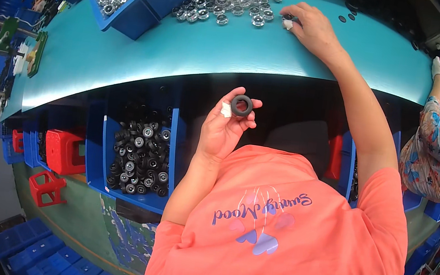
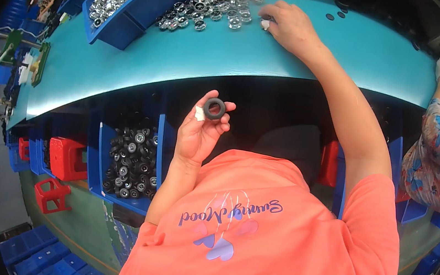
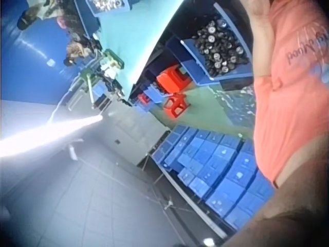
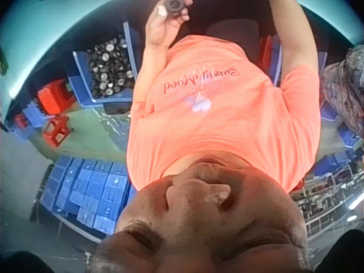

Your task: Assembling small metal components into black plastic circular parts on a factory production line.

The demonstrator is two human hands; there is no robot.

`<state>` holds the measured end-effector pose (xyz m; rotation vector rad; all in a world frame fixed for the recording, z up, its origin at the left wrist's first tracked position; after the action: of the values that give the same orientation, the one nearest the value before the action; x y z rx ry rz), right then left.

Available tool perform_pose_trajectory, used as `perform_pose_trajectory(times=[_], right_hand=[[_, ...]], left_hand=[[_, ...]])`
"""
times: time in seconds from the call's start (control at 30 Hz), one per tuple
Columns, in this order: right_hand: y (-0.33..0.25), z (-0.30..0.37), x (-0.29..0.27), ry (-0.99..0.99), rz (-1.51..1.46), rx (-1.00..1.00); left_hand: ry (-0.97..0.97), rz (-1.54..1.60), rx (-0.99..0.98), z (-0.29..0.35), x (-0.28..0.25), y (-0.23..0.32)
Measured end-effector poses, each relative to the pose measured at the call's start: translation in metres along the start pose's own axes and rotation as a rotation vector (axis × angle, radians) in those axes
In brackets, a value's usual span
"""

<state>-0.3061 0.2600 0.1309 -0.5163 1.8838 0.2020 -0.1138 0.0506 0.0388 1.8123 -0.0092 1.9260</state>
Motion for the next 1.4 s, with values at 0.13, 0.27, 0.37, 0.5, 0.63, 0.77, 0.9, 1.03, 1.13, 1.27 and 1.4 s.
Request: perform_pose_trajectory(times=[0.13,0.27,0.37,0.5,0.63,0.77,0.9,1.03,1.13,1.27,1.4], right_hand=[[-0.021,0.019,-0.027,0.008,-0.260,0.039],[-0.065,0.054,-0.055,-0.003,-0.594,-0.009],[-0.090,0.083,-0.051,-0.102,-0.801,0.035],[-0.097,0.118,-0.009,-0.213,-1.098,0.225],[-0.105,0.137,0.018,-0.389,-1.421,0.483],[-0.108,0.141,0.027,-0.370,-1.322,0.483],[-0.109,0.140,0.026,-0.249,-1.159,0.385],[-0.112,0.140,0.030,-0.240,-1.237,0.395],[-0.115,0.138,0.029,-0.257,-1.302,0.439],[-0.114,0.139,0.027,-0.246,-1.301,0.414],[-0.116,0.138,0.023,-0.242,-1.317,0.418]], left_hand=[[-0.004,0.032,-0.010,-0.001,-0.007,-0.003],[-0.009,0.034,0.015,-0.002,-0.005,-0.002],[0.008,0.049,0.030,-0.003,-0.008,0.004],[0.027,0.022,0.067,-0.002,-0.019,0.008],[0.084,0.036,0.051,-0.001,-0.034,0.005],[0.144,0.115,-0.011,-0.001,-0.037,0.001],[0.166,0.189,-0.047,0.001,-0.036,-0.003],[0.156,0.249,-0.069,0.001,-0.036,-0.004],[0.131,0.296,-0.065,0.001,-0.036,-0.003],[0.108,0.322,-0.049,0.001,-0.028,-0.003],[0.145,0.250,-0.042,0.002,-0.023,-0.002]])
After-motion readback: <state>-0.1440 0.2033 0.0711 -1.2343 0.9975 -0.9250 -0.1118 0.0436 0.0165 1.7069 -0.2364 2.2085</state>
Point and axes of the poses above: each hand's wrist, its own z-axis away from the middle knuckle, its own x-axis out of the palm, y = z × x, the point moved 7 cm from there along -z, towards the middle knuckle, and after that the axes turned 10 degrees about z, right-handed, at the moved point
